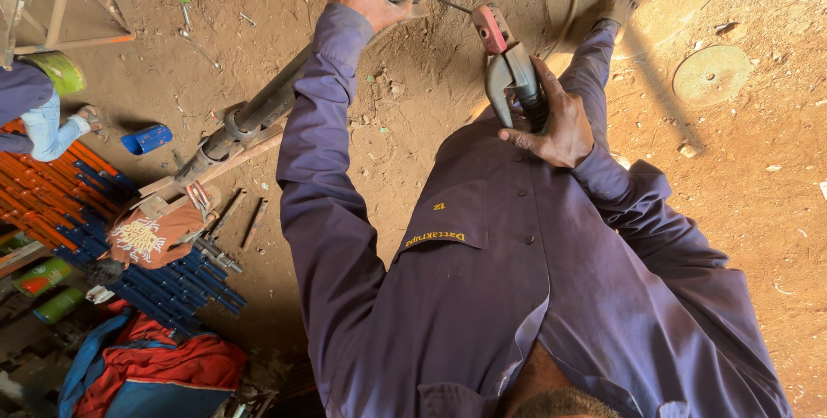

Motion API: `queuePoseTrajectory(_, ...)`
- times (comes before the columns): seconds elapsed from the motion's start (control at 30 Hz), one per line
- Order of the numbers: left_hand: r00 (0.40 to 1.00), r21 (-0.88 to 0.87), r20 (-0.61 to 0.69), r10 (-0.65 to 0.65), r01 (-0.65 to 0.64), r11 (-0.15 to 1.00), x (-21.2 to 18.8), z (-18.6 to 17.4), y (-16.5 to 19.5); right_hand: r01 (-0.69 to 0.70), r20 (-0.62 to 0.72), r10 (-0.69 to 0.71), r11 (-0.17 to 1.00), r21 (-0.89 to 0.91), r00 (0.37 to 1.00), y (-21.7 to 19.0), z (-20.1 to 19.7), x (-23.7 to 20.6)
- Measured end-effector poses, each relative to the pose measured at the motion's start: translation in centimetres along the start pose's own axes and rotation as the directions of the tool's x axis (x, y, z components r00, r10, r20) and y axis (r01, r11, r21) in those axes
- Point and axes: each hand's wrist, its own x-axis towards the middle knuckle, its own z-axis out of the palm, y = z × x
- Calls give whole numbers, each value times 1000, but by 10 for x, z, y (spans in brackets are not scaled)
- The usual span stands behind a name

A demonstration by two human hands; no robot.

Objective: The person positions a metal pipe frame on the ground, then uses a welding torch to weld joints along the frame. The person repeatedly repositions the frame and applies welds at multiple connection points.

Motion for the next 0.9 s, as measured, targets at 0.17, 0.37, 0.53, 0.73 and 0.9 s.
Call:
queuePoseTrajectory(0.17, 999, 59, -39, 36, -33, 998, -1, 4, -5, -14, 16, 14, 1000, 11, 1000, 5, 1, 1)
queuePoseTrajectory(0.37, 1000, 88, 20, -3, 2, 996, 0, 7, -12, -179, 42, 179, 984, -6, 983, 7, 5, 2)
queuePoseTrajectory(0.53, 999, 72, 36, -19, 17, 997, -4, 6, -11, -64, 0, 64, 998, -5, 998, 7, 6, 0)
queuePoseTrajectory(0.73, 999, 60, 32, -9, 7, 998, -3, 7, -9, -101, 18, 101, 994, 28, 995, 4, 6, 1)
queuePoseTrajectory(0.9, 997, 50, 60, -46, 43, 998, -4, 8, -10, -47, 0, 47, 999, 10, 999, 3, 5, 2)
